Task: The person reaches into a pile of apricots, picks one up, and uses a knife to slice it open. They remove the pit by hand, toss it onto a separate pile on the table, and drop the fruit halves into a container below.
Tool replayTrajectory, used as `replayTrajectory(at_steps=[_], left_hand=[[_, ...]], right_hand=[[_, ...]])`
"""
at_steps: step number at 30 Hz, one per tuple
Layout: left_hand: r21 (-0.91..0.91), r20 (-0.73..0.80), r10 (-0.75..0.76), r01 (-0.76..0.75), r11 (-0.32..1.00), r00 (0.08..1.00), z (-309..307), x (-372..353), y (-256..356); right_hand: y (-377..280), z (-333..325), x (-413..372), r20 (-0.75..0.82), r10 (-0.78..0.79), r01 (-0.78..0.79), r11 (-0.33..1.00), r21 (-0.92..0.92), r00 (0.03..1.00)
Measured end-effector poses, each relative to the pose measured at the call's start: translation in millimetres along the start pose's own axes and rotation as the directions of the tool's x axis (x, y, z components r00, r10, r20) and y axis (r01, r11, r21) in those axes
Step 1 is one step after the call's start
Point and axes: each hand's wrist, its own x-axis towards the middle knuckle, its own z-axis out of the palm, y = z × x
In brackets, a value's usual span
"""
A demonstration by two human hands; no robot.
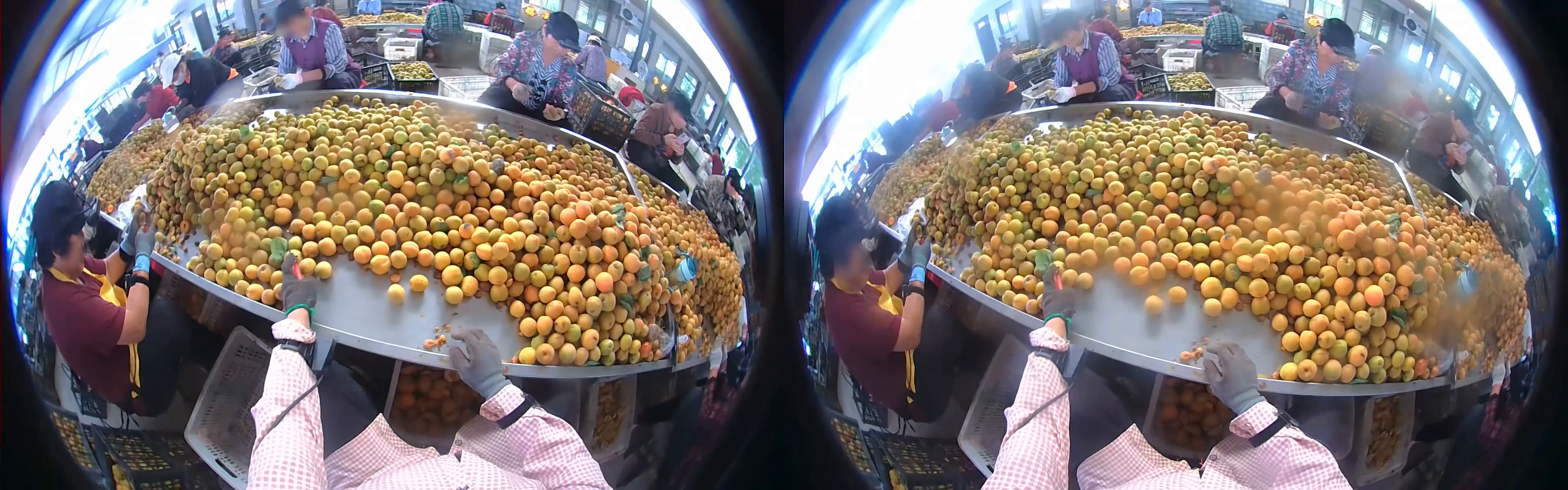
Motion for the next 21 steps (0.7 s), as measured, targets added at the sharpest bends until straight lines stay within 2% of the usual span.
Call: replayTrajectory(at_steps=[1, 2, 3, 4, 5, 6, 7, 8, 9, 10, 11, 12, 13, 14, 16, 18, 20, 21], left_hand=[[-0.354, 0.16, -0.256, 0.298, 0.887, 0.953, -21.2, -1.5, 27.2], [-0.587, 0.397, -0.409, 0.57, 0.575, 0.821, -46.5, -3.9, 62.9], [-0.757, 0.406, -0.424, 0.558, 0.341, 0.81, -65.0, -9.2, 98.2], [-0.792, 0.463, -0.349, 0.557, 0.25, 0.815, -81.8, -11.6, 118.7], [-0.819, 0.484, -0.278, 0.541, 0.188, 0.829, -94.7, -16.5, 137.1], [-0.839, 0.5, -0.208, 0.53, 0.123, 0.841, -105.4, -25.1, 153.5], [-0.826, 0.54, -0.129, 0.553, 0.11, 0.832, -114.1, -35.0, 168.3], [-0.81, 0.576, -0.048, 0.578, 0.099, 0.816, -121.7, -46.2, 183.8], [-0.767, 0.637, -0.037, 0.637, 0.07, 0.77, -129.2, -59.2, 202.5], [-0.705, 0.709, 0.019, 0.708, 0.049, 0.705, -134.5, -72.0, 215.9], [-0.689, 0.724, 0.099, 0.71, 0.142, 0.683, -136.4, -86.0, 227.0], [-0.615, 0.788, 0.14, 0.773, 0.152, 0.599, -138.3, -99.1, 232.1], [-0.573, 0.817, 0.216, 0.795, 0.2, 0.535, -140.5, -108.8, 239.2], [-0.528, 0.841, 0.287, 0.811, 0.251, 0.458, -141.1, -118.0, 244.3], [-0.502, 0.854, 0.312, 0.815, 0.287, 0.416, -130.8, -141.1, 242.2], [-0.471, 0.868, 0.338, 0.819, 0.326, 0.364, -128.6, -151.0, 249.2], [-0.238, 0.929, 0.324, 0.96, 0.147, 0.18, -137.8, -156.9, 265.1], [-0.244, 0.92, 0.333, 0.967, 0.071, 0.207, -126.8, -168.7, 270.2]], right_hand=[[1.7, -0.1, 0.9, -0.011, 0.008, -0.008, 1.0, 0.0, 1.0], [4.3, 1.1, 2.4, 0.036, 0.04, -0.041, 0.999, 0.016, 0.999], [6.1, 1.7, 3.5, 0.085, 0.068, -0.07, 0.997, 0.03, 0.994], [4.6, 3.6, 5.4, 0.076, 0.069, -0.071, 0.997, 0.029, 0.995], [-0.1, 7.7, 8.5, 0.128, 0.146, -0.185, 0.903, 0.389, 0.981], [-6.1, 12.0, 10.6, 0.206, 0.194, -0.283, 0.67, 0.686, 0.959], [-18.0, 9.9, 16.2, 0.202, 0.197, -0.282, 0.667, 0.69, 0.959], [-34.4, 1.9, 26.4, 0.309, 0.21, -0.373, 0.481, 0.793, 0.928], [-45.9, -1.6, 33.3, 0.413, 0.194, -0.453, 0.273, 0.849, 0.89], [-49.4, 3.1, 36.4, 0.406, 0.196, -0.447, 0.266, 0.854, 0.893], [-50.0, 9.3, 40.0, 0.409, 0.108, -0.419, 0.097, 0.903, 0.906], [-52.1, 12.7, 43.2, 0.392, 0.019, -0.39, -0.076, 0.918, 0.92], [-60.7, 7.8, 42.8, 0.376, 0.0, -0.372, -0.145, 0.917, 0.927], [-60.6, 4.5, 37.2, 0.368, 0.01, -0.362, -0.15, 0.92, 0.93], [-56.0, -2.8, 23.6, 0.411, 0.043, -0.41, -0.029, 0.912, 0.911], [-48.4, -14.6, 8.7, 0.399, 0.092, -0.393, -0.079, 0.916, 0.912], [-34.7, -24.4, -9.7, 0.324, 0.046, -0.319, -0.095, 0.943, 0.945], [-29.1, -31.7, -15.7, 0.303, -0.025, -0.304, -0.064, 0.95, 0.953]])
